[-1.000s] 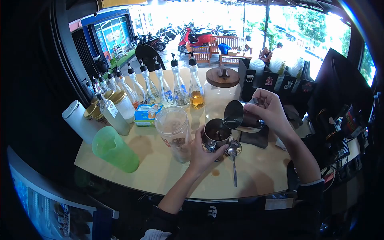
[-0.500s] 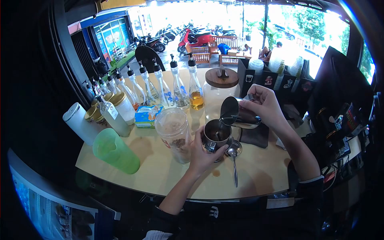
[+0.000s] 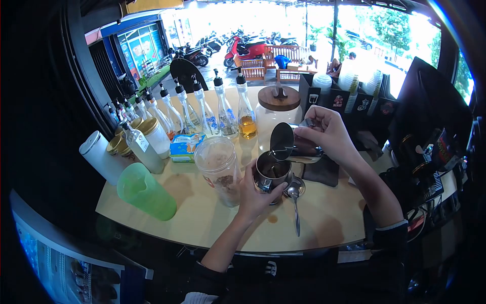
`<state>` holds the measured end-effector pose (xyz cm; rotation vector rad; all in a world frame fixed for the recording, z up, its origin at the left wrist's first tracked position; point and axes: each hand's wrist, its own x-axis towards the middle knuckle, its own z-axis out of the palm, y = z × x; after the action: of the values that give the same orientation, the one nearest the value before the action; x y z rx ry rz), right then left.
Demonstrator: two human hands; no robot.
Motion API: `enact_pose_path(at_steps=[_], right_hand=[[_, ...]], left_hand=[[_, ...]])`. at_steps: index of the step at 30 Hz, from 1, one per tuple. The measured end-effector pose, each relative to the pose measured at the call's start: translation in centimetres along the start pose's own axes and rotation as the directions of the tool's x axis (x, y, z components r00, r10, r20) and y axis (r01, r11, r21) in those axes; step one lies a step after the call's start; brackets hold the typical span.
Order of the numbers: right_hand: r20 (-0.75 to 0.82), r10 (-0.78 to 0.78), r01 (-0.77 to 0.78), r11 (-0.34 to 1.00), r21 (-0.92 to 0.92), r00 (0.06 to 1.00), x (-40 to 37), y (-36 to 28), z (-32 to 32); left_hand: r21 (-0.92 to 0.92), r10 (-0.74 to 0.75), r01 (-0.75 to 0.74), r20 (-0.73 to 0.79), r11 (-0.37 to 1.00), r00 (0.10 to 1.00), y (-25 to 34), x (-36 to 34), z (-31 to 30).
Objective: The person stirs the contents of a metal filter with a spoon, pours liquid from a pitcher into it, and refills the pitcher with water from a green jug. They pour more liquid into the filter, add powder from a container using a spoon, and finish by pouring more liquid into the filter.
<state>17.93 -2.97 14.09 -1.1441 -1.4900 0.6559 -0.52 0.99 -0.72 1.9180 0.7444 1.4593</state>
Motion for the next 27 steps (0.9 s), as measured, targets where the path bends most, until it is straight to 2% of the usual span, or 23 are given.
enact_pose_path(at_steps=[1, 5, 27], right_hand=[[0.009, 0.01, -0.011, 0.997, 0.072, 1.0, -0.2, -0.2, 0.1], [0.021, 0.001, -0.003, 0.995, 0.097, 1.0, -0.6, -0.1, -0.1], [-0.035, 0.019, -0.021, 0.998, -0.063, 0.999, -0.4, 1.1, -1.5]], left_hand=[[0.009, -0.011, 0.011, 0.0, 1.0, 1.0, 0.2, 0.0, 0.0], [0.003, -0.025, 0.025, 0.009, 1.0, 1.0, 0.0, 0.0, 0.0], [0.049, -0.031, 0.03, 0.011, 0.998, 0.999, 0.5, 0.0, -0.3]])
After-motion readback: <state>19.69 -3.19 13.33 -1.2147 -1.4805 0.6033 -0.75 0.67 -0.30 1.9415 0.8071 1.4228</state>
